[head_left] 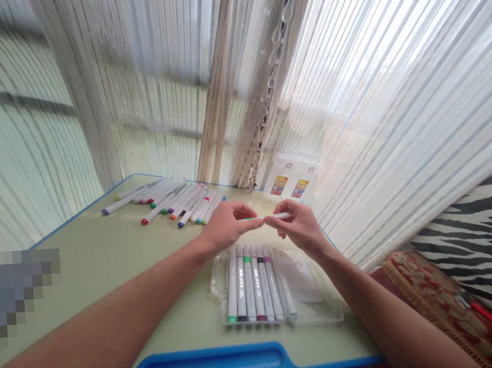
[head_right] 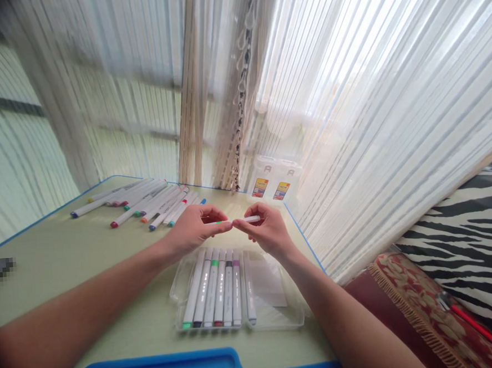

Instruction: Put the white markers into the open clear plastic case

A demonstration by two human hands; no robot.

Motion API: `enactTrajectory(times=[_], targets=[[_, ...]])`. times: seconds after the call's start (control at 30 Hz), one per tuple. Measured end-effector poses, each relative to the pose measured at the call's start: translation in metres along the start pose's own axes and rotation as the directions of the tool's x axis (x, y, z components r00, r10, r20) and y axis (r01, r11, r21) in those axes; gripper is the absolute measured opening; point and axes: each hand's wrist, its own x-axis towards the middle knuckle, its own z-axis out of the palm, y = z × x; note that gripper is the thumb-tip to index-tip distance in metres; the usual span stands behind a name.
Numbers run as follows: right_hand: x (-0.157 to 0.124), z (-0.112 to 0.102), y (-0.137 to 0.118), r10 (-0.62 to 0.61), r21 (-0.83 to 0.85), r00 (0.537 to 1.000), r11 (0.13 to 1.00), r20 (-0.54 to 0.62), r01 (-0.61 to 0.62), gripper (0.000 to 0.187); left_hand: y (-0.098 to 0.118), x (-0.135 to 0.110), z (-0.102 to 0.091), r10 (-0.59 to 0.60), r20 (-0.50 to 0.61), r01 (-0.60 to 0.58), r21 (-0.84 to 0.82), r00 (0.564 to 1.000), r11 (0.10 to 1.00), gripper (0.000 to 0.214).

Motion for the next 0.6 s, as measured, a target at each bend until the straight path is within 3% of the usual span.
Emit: enactTrajectory(times=[0.2,0.43,0.6], targets=[[0.002,-0.002,0.003,-0.032,0.101,0.999,0.994,0.024,0.030,0.038,0.001,0.005,-0.006,-0.004,-0.062,0.002,-0.029,0.998,1.000,0.031],[0.005,-0.007,0.003,0.024,0.273,0.996,0.961,0.089,-0.047,0.033,0.004,0.008,-0.014,-0.023,-0.148,0.006,-0.115,0.989,0.993,0.030],[0.008,-0.010,0.003,0.050,0.364,0.998,0.929,0.042,-0.062,0.032,0.002,0.010,-0.016,-0.070,-0.154,0.013,-0.342,0.985,0.940,0.035]])
